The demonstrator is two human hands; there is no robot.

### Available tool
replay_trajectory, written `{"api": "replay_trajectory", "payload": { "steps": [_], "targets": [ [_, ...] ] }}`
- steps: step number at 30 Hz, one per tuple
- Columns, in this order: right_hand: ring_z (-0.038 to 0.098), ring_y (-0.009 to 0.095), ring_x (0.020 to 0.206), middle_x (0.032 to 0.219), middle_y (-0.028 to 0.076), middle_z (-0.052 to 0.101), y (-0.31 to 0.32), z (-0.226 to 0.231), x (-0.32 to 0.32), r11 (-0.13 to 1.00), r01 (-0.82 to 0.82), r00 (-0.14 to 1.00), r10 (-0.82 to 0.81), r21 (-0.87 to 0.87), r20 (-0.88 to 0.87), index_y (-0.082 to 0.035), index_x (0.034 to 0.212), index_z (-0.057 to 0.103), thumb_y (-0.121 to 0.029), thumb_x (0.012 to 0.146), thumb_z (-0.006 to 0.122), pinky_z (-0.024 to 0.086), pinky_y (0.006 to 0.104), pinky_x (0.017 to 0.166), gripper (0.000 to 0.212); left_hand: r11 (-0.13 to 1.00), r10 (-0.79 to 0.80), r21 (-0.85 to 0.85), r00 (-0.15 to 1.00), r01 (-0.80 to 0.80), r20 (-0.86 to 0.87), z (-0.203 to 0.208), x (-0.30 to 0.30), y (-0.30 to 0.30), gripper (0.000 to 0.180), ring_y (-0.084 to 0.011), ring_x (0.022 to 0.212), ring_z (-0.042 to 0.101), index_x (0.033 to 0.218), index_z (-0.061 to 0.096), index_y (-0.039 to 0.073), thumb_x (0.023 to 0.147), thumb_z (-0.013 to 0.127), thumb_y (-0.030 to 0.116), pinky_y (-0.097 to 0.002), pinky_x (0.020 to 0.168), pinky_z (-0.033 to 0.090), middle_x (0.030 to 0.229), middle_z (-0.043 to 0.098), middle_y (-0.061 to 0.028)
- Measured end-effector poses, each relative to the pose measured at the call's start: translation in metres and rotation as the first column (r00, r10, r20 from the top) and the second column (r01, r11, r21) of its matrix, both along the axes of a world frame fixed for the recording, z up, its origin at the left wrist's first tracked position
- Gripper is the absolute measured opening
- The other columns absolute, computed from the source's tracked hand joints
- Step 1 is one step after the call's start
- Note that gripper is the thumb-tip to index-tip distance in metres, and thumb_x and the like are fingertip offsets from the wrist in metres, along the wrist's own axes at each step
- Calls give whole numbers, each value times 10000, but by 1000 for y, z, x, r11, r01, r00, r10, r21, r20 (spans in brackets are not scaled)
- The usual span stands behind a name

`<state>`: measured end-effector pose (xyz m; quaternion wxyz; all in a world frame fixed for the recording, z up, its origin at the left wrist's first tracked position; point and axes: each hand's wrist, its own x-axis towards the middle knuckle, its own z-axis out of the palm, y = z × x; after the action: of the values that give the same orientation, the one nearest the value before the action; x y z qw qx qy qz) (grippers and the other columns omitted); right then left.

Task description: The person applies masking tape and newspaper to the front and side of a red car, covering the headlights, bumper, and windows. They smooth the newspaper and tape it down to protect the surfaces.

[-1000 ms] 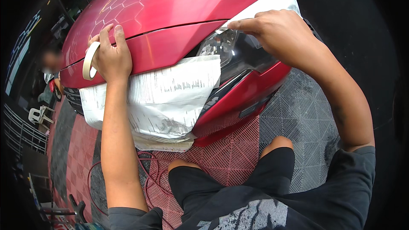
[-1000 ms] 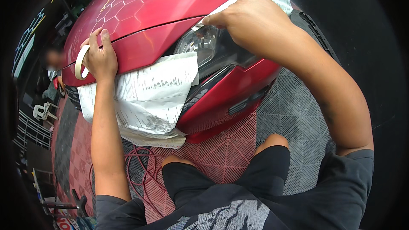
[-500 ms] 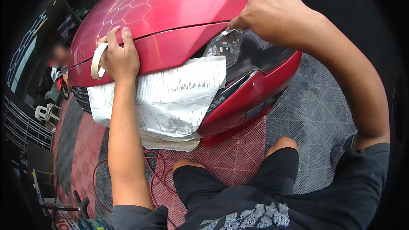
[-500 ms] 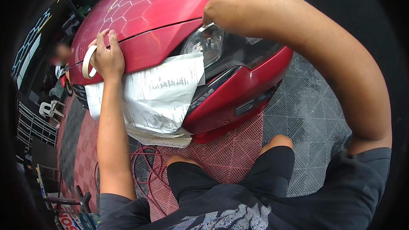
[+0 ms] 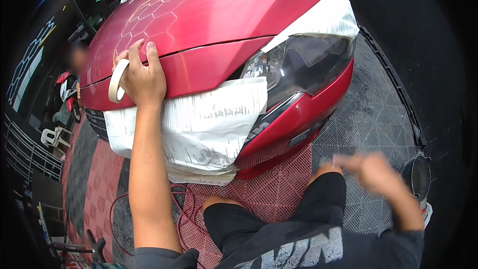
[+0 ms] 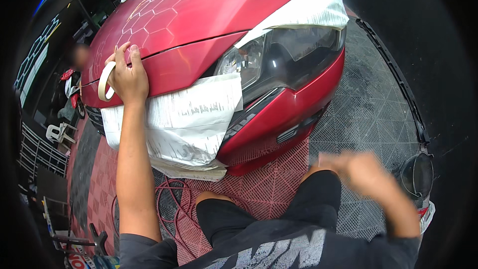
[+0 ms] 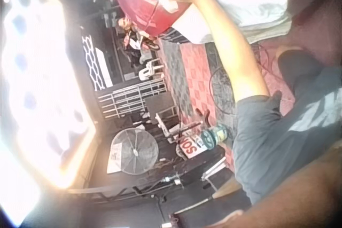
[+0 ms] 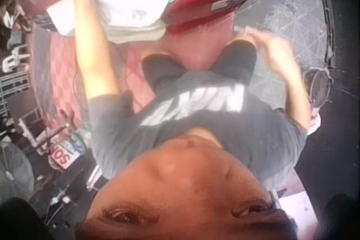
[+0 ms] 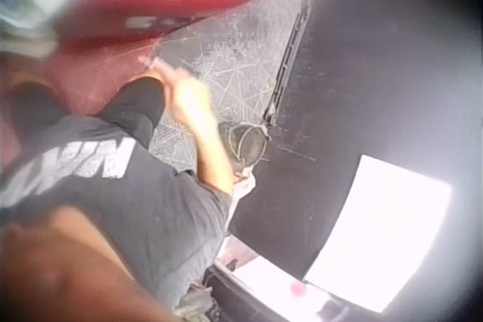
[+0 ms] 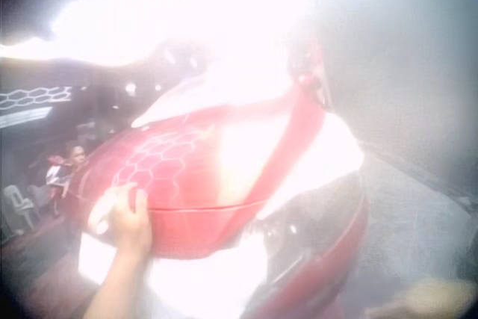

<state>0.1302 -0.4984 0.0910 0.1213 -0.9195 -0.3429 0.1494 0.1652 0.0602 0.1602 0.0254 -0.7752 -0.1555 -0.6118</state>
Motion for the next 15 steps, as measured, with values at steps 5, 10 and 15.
{"api": "replay_trajectory", "payload": {
  "steps": [5,10,15],
  "targets": [
    [766,452,933,1051,211,788,-49,-175,-157,975,220,904,-210,-18,-371,-86,1300,627,-241,1107,623,602,549,806,247,993,-80,-83,996,78,-29,3,0,-6,430,-379,1304,596,1332,768,130,1080,680,466,-531,1170,402,1282,696,-188],
    [743,408,985,1049,164,744,-40,-158,-114,910,248,968,-242,332,-60,-67,1154,720,-67,993,698,603,506,828,163,997,-44,-61,997,41,-56,7,-5,-3,425,-378,1290,608,1330,763,130,1072,691,459,-532,1145,423,1257,706,-178],
    [615,299,805,878,81,596,19,-18,27,880,-157,826,-132,448,548,-252,1423,756,-12,975,674,488,446,674,515,998,-59,9,997,60,-50,1,5,-2,426,-384,1294,604,1331,762,123,1060,709,448,-540,1147,427,1264,696,-187]
  ]
}}
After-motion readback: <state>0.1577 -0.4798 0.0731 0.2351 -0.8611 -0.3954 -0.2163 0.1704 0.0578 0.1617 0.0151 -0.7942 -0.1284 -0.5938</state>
